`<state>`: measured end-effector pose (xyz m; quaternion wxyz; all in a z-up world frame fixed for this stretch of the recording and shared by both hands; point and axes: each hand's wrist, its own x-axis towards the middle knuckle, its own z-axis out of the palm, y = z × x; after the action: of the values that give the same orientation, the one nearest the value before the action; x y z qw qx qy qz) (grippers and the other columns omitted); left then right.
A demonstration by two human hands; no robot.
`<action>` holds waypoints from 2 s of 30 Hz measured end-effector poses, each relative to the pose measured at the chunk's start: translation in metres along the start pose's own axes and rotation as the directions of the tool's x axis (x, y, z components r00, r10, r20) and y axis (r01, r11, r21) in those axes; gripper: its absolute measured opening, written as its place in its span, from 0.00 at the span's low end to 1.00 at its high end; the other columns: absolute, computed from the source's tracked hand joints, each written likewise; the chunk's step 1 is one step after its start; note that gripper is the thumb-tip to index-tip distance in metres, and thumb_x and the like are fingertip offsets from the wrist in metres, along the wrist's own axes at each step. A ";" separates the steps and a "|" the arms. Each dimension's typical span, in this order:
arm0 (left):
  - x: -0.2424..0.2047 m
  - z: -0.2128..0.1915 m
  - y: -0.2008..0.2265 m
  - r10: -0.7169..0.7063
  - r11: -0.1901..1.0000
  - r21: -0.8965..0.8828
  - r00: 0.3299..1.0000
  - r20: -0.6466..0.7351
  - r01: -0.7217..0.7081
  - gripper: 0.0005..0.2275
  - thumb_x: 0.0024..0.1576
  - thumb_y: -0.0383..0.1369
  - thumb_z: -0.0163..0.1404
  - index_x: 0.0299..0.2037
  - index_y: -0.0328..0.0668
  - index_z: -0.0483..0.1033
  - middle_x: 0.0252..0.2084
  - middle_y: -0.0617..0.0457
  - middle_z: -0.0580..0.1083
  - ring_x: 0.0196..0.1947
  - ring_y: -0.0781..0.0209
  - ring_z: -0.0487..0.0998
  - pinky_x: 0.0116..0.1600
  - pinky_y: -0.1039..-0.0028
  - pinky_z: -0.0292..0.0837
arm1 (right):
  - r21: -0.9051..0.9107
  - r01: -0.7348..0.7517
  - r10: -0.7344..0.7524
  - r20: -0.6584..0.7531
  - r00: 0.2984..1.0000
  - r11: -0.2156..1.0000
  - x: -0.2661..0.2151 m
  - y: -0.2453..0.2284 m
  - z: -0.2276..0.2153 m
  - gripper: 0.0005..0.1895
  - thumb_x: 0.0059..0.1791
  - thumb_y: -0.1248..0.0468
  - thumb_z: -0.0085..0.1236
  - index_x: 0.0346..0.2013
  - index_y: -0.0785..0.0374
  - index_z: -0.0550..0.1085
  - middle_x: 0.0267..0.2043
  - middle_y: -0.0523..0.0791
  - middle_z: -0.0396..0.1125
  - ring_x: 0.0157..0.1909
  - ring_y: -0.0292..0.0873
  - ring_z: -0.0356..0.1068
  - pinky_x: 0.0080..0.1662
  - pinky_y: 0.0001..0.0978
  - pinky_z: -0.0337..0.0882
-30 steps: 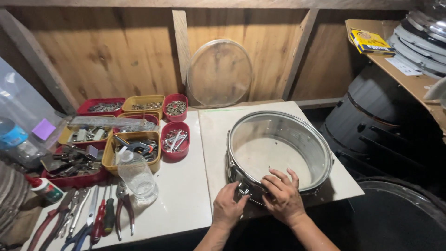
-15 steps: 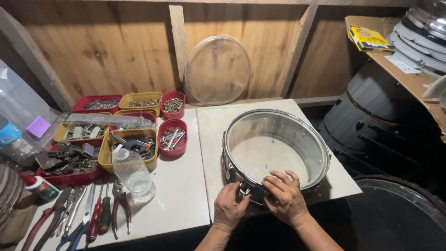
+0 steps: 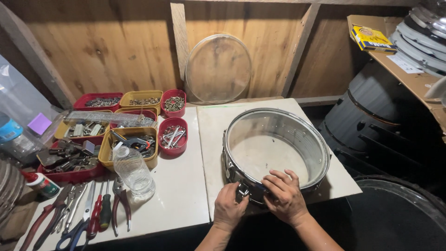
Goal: The person taps and presses on the drumhead of a snare drum, then flips the drum over to work on the hardware. They manipulate the tension rods and lugs on the shell, adjusting the drum's tuning mechanism.
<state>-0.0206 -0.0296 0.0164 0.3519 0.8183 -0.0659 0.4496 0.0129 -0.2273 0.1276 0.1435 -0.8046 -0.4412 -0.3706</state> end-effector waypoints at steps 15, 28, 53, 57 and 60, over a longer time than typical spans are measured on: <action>-0.005 0.005 -0.009 -0.135 0.989 -0.051 0.989 0.053 0.138 0.23 0.47 0.35 0.63 0.52 0.37 0.76 0.46 0.45 0.78 0.45 0.49 0.80 0.53 0.66 0.77 | -0.130 -0.182 0.166 -0.126 0.978 0.975 -0.019 -0.016 0.020 0.17 0.46 0.58 0.58 0.50 0.51 0.76 0.52 0.35 0.73 0.58 0.41 0.70 0.66 0.48 0.51; 0.078 -0.052 0.050 0.026 0.999 -0.039 0.997 -0.077 -0.029 0.23 0.49 0.41 0.64 0.52 0.38 0.75 0.43 0.48 0.80 0.39 0.51 0.82 0.46 0.65 0.79 | -0.114 -0.053 0.050 -0.030 0.998 0.992 0.058 0.005 -0.038 0.16 0.44 0.59 0.60 0.46 0.56 0.75 0.38 0.45 0.67 0.42 0.50 0.67 0.60 0.58 0.59; 0.311 -0.093 0.117 -0.319 0.893 -0.108 0.785 0.531 0.437 0.23 0.46 0.49 0.59 0.54 0.67 0.80 0.47 0.55 0.83 0.56 0.51 0.80 0.60 0.63 0.75 | 0.315 -0.831 0.793 0.277 0.543 0.459 0.183 0.046 -0.115 0.18 0.38 0.58 0.71 0.42 0.45 0.81 0.26 0.41 0.71 0.29 0.40 0.71 0.34 0.32 0.69; 0.312 -0.090 0.136 -0.281 0.893 -0.127 0.757 0.590 0.431 0.23 0.44 0.49 0.60 0.53 0.67 0.81 0.46 0.53 0.83 0.55 0.51 0.81 0.61 0.64 0.75 | 0.288 -0.851 0.822 0.251 0.510 0.440 0.169 0.047 -0.118 0.17 0.41 0.53 0.71 0.44 0.38 0.80 0.25 0.37 0.72 0.28 0.37 0.70 0.35 0.30 0.69; 0.314 -0.073 0.139 -0.242 0.910 -0.130 0.758 0.605 0.394 0.21 0.43 0.47 0.62 0.51 0.72 0.82 0.42 0.57 0.83 0.53 0.54 0.82 0.59 0.65 0.76 | 0.281 -0.851 0.844 0.191 0.502 0.443 0.159 0.047 -0.122 0.16 0.43 0.52 0.68 0.45 0.37 0.80 0.32 0.40 0.75 0.36 0.41 0.74 0.41 0.34 0.73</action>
<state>0.0541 -0.0209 0.3589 0.4868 0.8635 -0.0841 0.1018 0.0473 -0.2262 0.3304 0.4403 -0.8830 -0.0387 -0.1579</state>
